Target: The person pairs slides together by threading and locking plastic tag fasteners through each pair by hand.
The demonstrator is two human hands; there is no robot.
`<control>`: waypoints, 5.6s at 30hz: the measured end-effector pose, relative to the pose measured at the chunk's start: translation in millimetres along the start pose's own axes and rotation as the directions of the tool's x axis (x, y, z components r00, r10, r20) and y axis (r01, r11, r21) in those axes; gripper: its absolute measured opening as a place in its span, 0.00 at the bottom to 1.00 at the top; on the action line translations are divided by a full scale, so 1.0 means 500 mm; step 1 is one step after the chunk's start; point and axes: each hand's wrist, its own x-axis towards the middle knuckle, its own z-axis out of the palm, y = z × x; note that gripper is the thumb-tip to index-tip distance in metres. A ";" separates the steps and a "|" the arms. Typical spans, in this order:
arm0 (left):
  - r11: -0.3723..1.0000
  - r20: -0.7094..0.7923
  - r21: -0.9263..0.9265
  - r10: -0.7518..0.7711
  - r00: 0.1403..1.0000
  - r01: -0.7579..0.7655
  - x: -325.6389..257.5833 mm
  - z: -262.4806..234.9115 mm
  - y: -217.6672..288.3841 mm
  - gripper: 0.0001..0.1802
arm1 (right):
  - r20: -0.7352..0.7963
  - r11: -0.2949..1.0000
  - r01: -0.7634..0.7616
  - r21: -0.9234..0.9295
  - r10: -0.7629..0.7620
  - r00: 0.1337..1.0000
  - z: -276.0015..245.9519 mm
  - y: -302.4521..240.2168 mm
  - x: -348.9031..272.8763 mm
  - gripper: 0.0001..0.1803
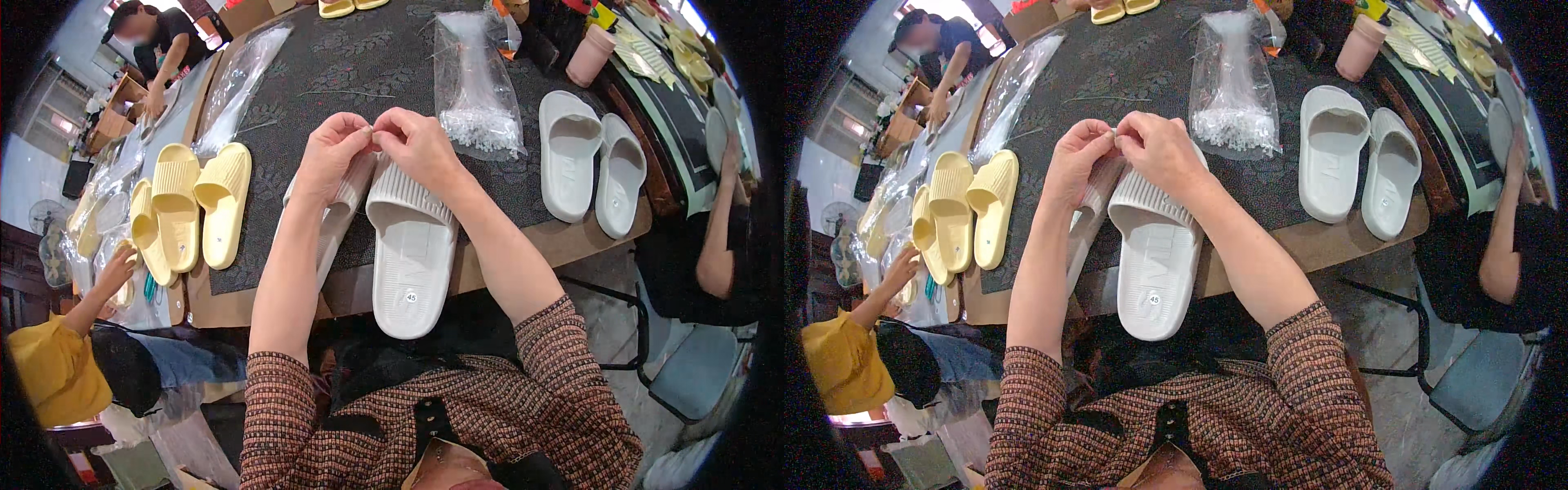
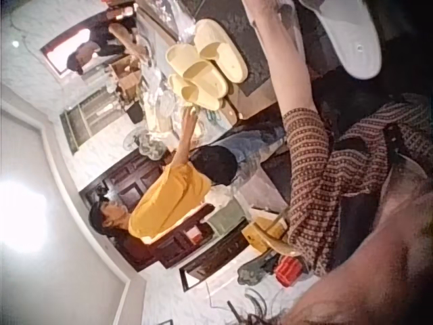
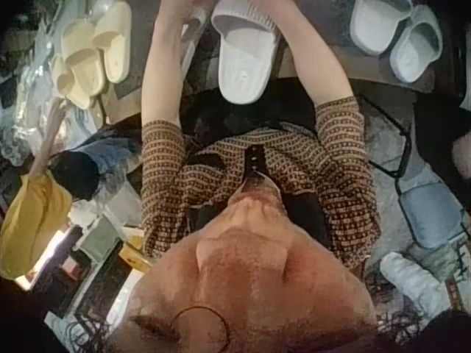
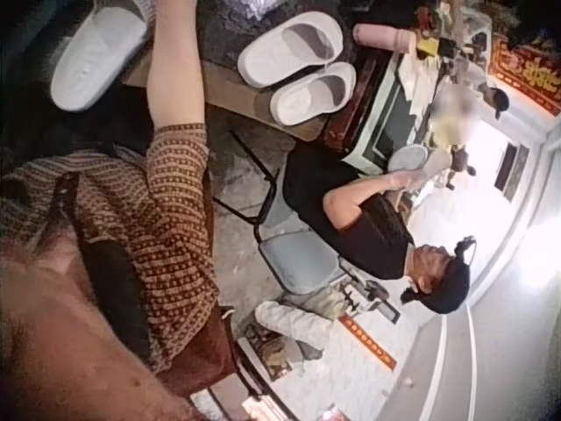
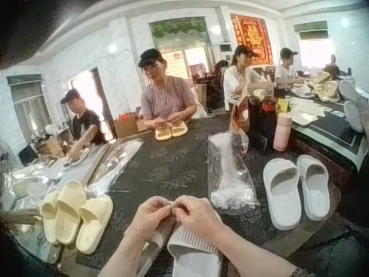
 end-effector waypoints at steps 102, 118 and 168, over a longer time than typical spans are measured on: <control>0.993 -0.160 -0.081 0.070 0.985 -0.084 0.009 -0.024 -0.008 0.04 | -0.045 0.977 -0.196 -0.087 0.193 0.980 -0.007 -0.001 0.000 0.07; 0.994 -0.112 -0.103 0.034 0.993 -0.045 0.003 -0.010 -0.002 0.07 | -0.016 0.974 -0.190 -0.121 0.190 0.982 -0.008 -0.001 0.000 0.08; 0.823 -0.260 0.566 0.236 0.936 -0.050 -0.027 -0.083 0.063 0.17 | 0.042 0.985 -0.140 -0.102 0.144 0.989 -0.012 -0.015 -0.006 0.08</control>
